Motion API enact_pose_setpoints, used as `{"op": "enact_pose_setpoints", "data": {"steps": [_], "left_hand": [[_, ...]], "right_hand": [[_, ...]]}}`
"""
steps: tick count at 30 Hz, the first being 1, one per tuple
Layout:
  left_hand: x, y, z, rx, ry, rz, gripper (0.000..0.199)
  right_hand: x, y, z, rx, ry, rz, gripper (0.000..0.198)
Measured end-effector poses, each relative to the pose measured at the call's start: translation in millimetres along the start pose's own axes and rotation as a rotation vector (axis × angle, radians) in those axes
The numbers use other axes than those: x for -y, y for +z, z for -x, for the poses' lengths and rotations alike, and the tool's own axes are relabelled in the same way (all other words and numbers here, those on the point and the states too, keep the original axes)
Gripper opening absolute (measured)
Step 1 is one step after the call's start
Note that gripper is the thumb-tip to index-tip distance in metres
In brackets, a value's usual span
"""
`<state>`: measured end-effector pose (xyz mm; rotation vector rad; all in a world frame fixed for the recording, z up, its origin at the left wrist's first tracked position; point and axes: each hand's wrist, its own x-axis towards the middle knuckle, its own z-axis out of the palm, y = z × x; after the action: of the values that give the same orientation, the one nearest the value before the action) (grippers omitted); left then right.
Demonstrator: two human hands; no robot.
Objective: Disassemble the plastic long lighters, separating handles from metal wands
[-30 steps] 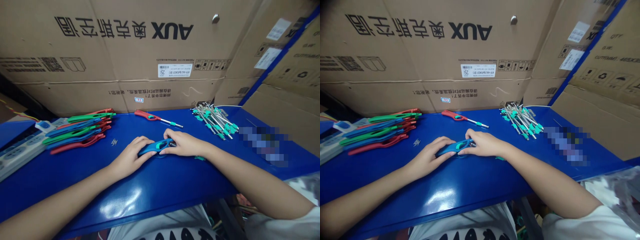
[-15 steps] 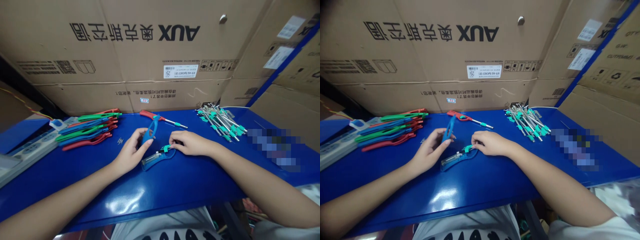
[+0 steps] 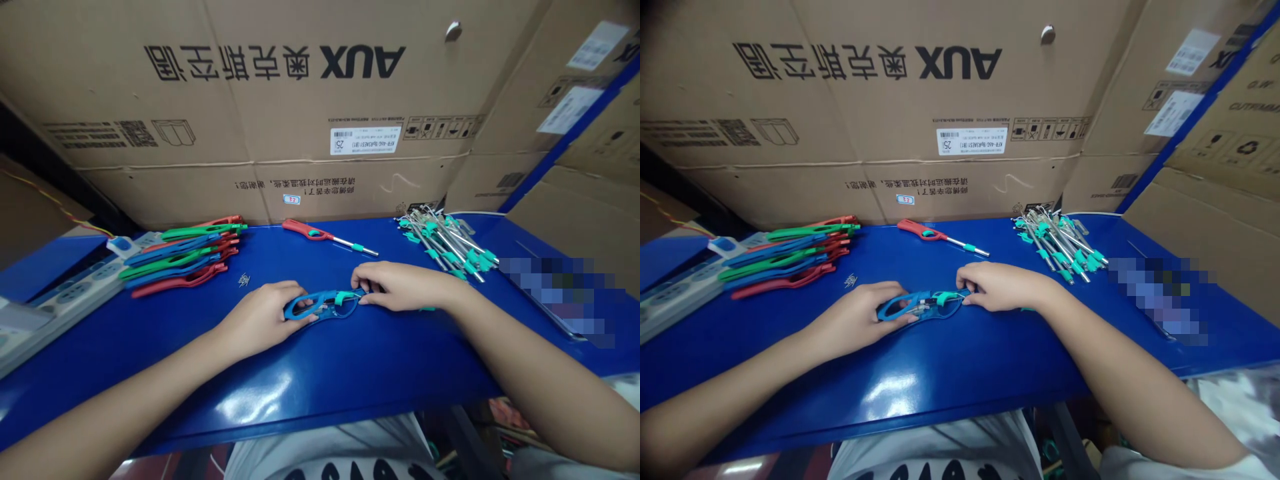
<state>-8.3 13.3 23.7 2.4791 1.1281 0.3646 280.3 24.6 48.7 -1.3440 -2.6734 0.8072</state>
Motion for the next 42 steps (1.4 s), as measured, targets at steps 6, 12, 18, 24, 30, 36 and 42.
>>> {"op": "enact_pose_setpoints", "data": {"steps": [6,12,18,24,30,36,42], "left_hand": [[2,-1,1,-0.028,0.107,-0.12,0.021],[1,-1,2,-0.049,0.106,-0.161,0.02],[1,-2,2,-0.115,0.11,-0.103,0.02],[0,-3,0,-0.088,0.082,-0.123,0.022],[3,2,-1,-0.077,0.057,-0.087,0.017],[5,4,-4,-0.174,0.012,0.077,0.026],[3,-2,-5,-0.263,0.079,0.182,0.026]], "right_hand": [[0,4,1,-0.028,-0.08,-0.001,0.028],[0,5,0,-0.025,-0.096,0.073,0.014],[-3,2,-2,-0.074,-0.18,0.033,0.017],[-2,9,-6,-0.106,-0.169,0.064,0.017],[6,13,-10,-0.198,-0.2,0.194,0.025],[6,17,-14,-0.391,-0.156,0.089,0.023],[8,10,-15,-0.347,-0.076,-0.164,0.028]]}}
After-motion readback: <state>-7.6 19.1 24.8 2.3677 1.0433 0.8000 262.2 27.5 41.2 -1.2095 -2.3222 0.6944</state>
